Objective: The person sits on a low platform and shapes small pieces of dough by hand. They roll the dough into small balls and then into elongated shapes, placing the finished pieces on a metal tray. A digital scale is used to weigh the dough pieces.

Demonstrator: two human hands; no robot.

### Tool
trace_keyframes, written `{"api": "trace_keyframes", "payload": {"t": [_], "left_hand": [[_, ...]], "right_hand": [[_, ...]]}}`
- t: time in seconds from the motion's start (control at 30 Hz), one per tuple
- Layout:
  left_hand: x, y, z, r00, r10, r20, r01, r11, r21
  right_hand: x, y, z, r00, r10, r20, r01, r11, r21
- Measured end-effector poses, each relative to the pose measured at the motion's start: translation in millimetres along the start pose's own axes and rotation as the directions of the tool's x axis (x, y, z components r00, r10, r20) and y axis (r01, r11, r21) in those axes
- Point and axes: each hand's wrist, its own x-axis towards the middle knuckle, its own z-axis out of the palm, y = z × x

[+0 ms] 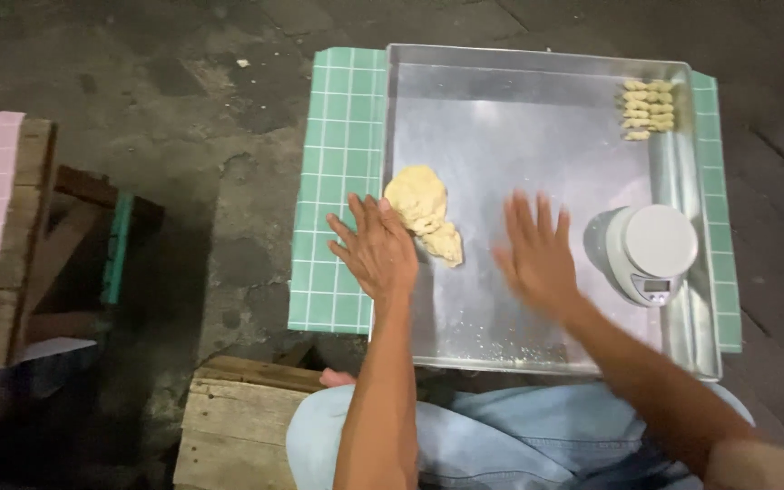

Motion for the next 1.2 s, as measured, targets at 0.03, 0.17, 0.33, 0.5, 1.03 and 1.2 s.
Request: {"api": "trace_keyframes", "payload": {"t": [0.03, 0.17, 0.33, 0.5, 1.03, 1.2], "left_hand": [[0.1, -1.0, 2.1, 1.0, 0.01, -0.008, -0.009, 1.0, 0.006], [0.4, 0.9, -0.7, 0.999, -0.005, 0.033, 0.006, 0.999, -0.035], [-11.7, 37.7, 2.9, 0.936, 0.251, -0.248, -0.305, 0.928, -0.212], [-123.7, 155.1, -47.9, 0.661, 0.749, 0.058, -0.305, 0.338, -0.89], [-134.5, 238.1, -125.2, -0.206, 0.308, 0.929, -0.672, 0.645, -0.363], [-108.2, 204.0, -132.4, -0.249, 0.322, 0.913, -0.59, 0.698, -0.407]], "right_hand": [[32.5, 10.1, 9.6, 0.995, 0.049, -0.084, -0.051, 0.998, -0.023], [116.1, 19.1, 1.9, 0.962, 0.274, 0.002, -0.273, 0.961, 0.048], [96.6, 7.6, -7.2, 0.978, 0.205, -0.042, -0.209, 0.97, -0.128], [80.7, -3.0, -14.8, 0.935, 0.254, 0.246, -0.187, 0.945, -0.267], [58.2, -23.3, -42.6, 0.969, 0.188, 0.163, -0.188, 0.982, -0.017], [36.6, -30.6, -50.2, 0.931, 0.247, 0.268, -0.27, 0.962, 0.051]]}}
